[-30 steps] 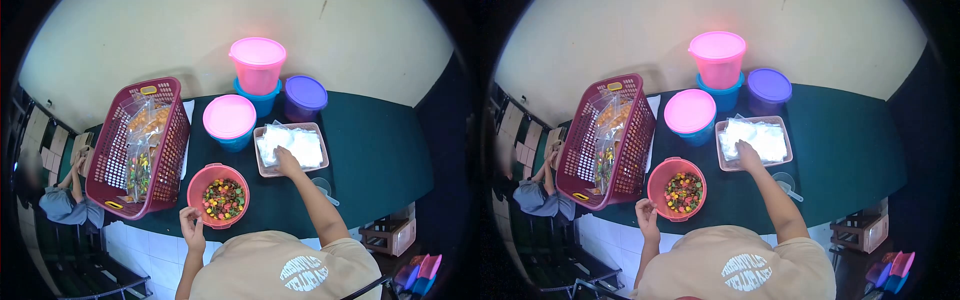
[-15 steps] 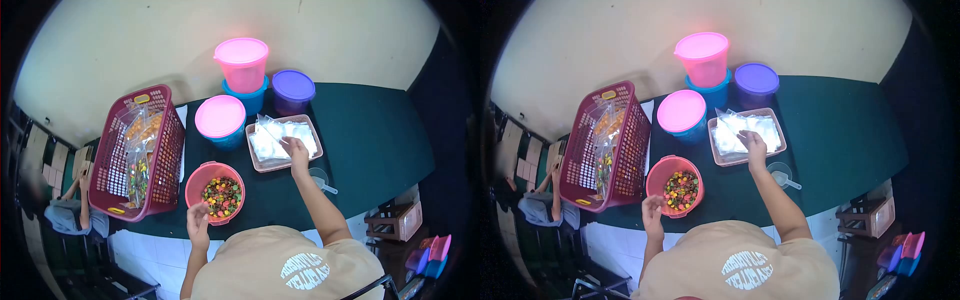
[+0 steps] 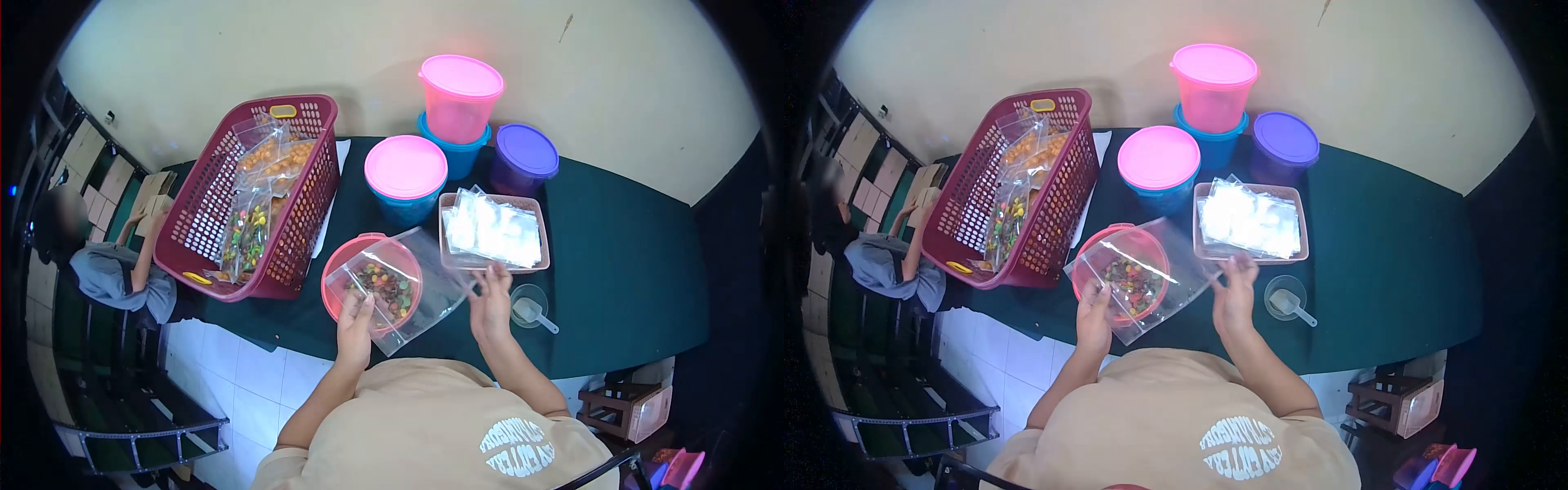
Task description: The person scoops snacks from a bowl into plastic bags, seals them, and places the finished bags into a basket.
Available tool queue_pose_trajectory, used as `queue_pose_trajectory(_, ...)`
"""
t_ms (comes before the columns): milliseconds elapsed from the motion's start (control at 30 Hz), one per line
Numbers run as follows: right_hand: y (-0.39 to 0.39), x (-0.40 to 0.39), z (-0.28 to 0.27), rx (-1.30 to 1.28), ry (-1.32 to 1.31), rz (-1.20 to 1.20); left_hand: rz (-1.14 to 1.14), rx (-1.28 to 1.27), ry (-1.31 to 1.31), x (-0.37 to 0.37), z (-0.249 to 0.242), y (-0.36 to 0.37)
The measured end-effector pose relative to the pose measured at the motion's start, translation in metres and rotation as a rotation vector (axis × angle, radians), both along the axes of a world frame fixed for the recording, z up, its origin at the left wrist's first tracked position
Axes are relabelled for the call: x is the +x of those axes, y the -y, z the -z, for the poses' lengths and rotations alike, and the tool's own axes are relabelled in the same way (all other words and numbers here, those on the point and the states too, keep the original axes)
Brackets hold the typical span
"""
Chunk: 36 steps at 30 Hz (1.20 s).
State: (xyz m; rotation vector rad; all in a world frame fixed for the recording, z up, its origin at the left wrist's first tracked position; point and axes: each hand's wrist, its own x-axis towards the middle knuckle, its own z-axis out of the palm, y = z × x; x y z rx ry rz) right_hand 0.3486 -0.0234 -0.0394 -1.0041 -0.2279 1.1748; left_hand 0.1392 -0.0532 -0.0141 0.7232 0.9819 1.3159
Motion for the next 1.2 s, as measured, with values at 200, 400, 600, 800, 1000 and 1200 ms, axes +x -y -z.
queue_pose_trajectory(200,0.027,-0.022,-0.015,0.405,0.535,-0.536,0.04,0.279,-0.389,0.007,-0.013,0.008)
queue_pose_trajectory(400,0.03,-0.041,-0.048,0.555,0.935,-0.772,0.232,0.343,-0.231,0.004,-0.018,0.008)
queue_pose_trajectory(600,0.035,-0.039,-0.054,0.52,0.956,-0.788,0.302,0.359,-0.214,0.002,-0.022,0.009)
queue_pose_trajectory(800,0.038,-0.038,-0.05,0.563,0.946,-0.822,0.337,0.289,-0.112,-0.003,-0.024,0.012)
queue_pose_trajectory(1000,0.039,-0.034,-0.051,0.545,1.019,-0.855,0.297,0.183,-0.128,0.002,-0.027,0.017)
queue_pose_trajectory(1200,0.046,-0.038,-0.042,0.666,1.284,-0.679,0.271,0.223,-0.613,0.005,-0.024,0.016)
